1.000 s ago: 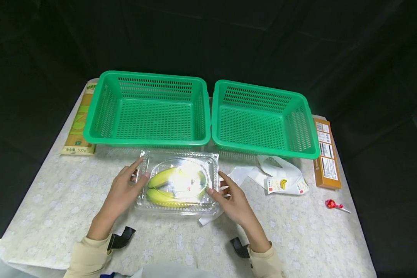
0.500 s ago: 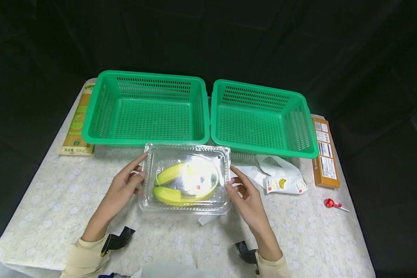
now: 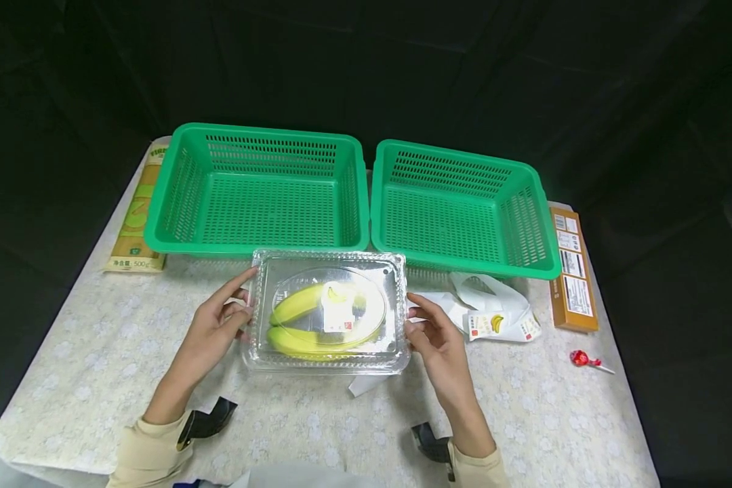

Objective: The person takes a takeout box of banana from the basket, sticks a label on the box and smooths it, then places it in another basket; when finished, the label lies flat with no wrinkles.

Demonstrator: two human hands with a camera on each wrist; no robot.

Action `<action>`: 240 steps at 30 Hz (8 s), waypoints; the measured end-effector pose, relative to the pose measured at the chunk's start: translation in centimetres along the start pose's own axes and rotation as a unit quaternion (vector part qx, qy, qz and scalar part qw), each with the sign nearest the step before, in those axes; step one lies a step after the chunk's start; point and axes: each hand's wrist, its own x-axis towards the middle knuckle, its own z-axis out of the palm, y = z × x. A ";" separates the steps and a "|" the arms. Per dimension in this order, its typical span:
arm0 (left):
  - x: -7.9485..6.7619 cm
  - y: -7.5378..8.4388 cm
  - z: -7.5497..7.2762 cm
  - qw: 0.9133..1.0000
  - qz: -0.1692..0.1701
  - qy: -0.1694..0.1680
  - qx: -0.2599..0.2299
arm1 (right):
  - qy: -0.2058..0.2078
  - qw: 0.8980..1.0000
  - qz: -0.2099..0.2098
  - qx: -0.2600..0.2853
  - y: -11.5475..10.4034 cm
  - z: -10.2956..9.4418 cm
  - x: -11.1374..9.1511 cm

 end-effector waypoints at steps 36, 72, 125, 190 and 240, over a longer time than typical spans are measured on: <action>0.9 1.7 1.2 0.980 0.117 0.096 -0.129 | -0.049 0.993 -0.084 0.069 -2.1 -0.4 2.8; 3.0 2.1 2.8 0.989 0.093 0.044 0.103 | -0.021 0.991 -0.083 0.101 -2.3 -0.5 3.2; 7.2 3.4 7.0 0.994 0.057 0.090 0.033 | 0.031 0.991 -0.107 0.076 -2.3 -1.8 7.6; 9.3 4.7 7.2 0.996 0.051 0.034 0.060 | 0.158 0.975 -0.064 0.139 -2.3 -5.2 9.4; 11.7 5.4 9.8 0.994 0.093 0.012 0.053 | 0.176 0.975 -0.037 0.131 -2.4 -8.2 9.8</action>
